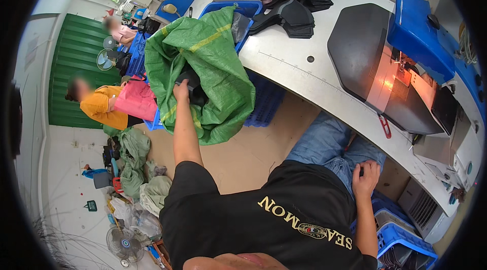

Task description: Stitch shoe components using an industrial sewing machine.

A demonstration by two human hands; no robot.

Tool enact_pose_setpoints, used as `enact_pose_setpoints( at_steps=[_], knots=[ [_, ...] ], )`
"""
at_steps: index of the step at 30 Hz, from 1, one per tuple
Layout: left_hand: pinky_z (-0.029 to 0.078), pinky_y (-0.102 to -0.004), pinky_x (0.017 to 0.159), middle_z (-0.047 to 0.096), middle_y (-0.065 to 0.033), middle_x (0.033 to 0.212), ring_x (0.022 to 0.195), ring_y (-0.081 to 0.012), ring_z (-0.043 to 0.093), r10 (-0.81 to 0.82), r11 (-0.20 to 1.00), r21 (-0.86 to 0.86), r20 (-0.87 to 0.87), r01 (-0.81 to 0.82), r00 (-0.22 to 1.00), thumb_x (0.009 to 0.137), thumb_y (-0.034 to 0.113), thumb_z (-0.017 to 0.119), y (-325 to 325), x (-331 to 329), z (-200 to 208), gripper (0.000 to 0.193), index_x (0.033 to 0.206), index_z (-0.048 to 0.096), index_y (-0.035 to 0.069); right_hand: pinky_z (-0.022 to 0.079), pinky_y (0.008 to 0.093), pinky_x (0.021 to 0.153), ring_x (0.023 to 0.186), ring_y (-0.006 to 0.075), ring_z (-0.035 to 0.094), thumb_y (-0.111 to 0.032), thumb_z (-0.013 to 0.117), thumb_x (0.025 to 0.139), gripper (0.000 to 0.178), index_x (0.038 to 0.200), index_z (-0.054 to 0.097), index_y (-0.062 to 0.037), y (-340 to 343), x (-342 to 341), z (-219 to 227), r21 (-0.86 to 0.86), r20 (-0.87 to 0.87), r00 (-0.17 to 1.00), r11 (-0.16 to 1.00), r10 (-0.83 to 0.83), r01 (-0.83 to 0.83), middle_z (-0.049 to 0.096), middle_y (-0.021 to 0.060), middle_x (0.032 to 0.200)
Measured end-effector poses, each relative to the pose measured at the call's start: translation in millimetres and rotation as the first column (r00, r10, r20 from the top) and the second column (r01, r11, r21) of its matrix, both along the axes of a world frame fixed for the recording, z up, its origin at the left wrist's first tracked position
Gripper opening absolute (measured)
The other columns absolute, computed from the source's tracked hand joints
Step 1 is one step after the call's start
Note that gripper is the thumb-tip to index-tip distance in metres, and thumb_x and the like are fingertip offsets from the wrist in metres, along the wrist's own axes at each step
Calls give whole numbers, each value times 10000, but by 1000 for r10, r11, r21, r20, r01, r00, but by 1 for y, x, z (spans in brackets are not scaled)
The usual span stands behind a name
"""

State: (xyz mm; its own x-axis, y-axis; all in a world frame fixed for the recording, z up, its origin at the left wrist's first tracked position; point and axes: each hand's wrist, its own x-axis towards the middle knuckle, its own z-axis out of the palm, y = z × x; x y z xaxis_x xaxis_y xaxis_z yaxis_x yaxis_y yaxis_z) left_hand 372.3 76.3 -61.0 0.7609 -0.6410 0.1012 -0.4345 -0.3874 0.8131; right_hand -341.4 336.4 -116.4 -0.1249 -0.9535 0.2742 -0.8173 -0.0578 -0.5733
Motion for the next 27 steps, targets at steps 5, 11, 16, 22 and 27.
enact_pose_setpoints(
  at_steps=[5, 11, 16, 22, 27],
  knots=[
    [457, -347, 897, 615, -164, 1109, 1010, -268, 599, -7, 994, -106, -175, -12, 985, 771, 262, 694, 5, 10, 86, 501, 1136, 567, -57, 427, 416, 738, 830, 323, 523, -72, 658, 746, 99, 773, 576, -23, 0, -1, 1, 27, 11, 1000, 999, -17, 17, 549, 133, 864],
    [498, -327, 822, 636, -92, 1006, 898, -203, 627, -405, 760, -634, -290, 143, 867, 816, 157, 645, 29, -73, 220, 307, 1072, 581, -1, 430, 411, 732, 827, 323, 526, -66, 662, 747, 100, 765, 574, -24, -1, -1, 2, 58, 28, 999, 998, -31, 29, 552, 133, 858],
    [516, -295, 789, 648, -104, 1006, 880, -172, 633, -768, 600, -440, -81, 668, 636, 825, 132, 668, 8, -220, 219, 343, 1117, 565, -15, 434, 415, 697, 796, 324, 528, -72, 672, 741, 115, 732, 566, -29, -7, -1, 4, -21, 2, 1000, 999, -28, 28, 556, 131, 838],
    [498, -312, 806, 679, -139, 940, 854, -246, 649, -850, 388, -29, 377, 921, 369, 770, 248, 726, -83, -333, 204, 459, 1114, 589, -24, 432, 412, 672, 756, 320, 526, -75, 686, 728, 137, 696, 559, -37, -5, -1, 5, -11, 33, 997, 998, -67, 67, 553, 121, 780],
    [458, -364, 940, 607, -247, 1155, 1081, -342, 594, -809, 421, 103, 492, 901, 322, 765, 355, 728, -187, -364, 173, 657, 1270, 520, -11, 431, 410, 667, 743, 319, 527, -72, 690, 715, 135, 685, 562, -42, 0, -2, 6, -60, 23, 991, 990, -128, 129, 548, 117, 757]
  ],
)
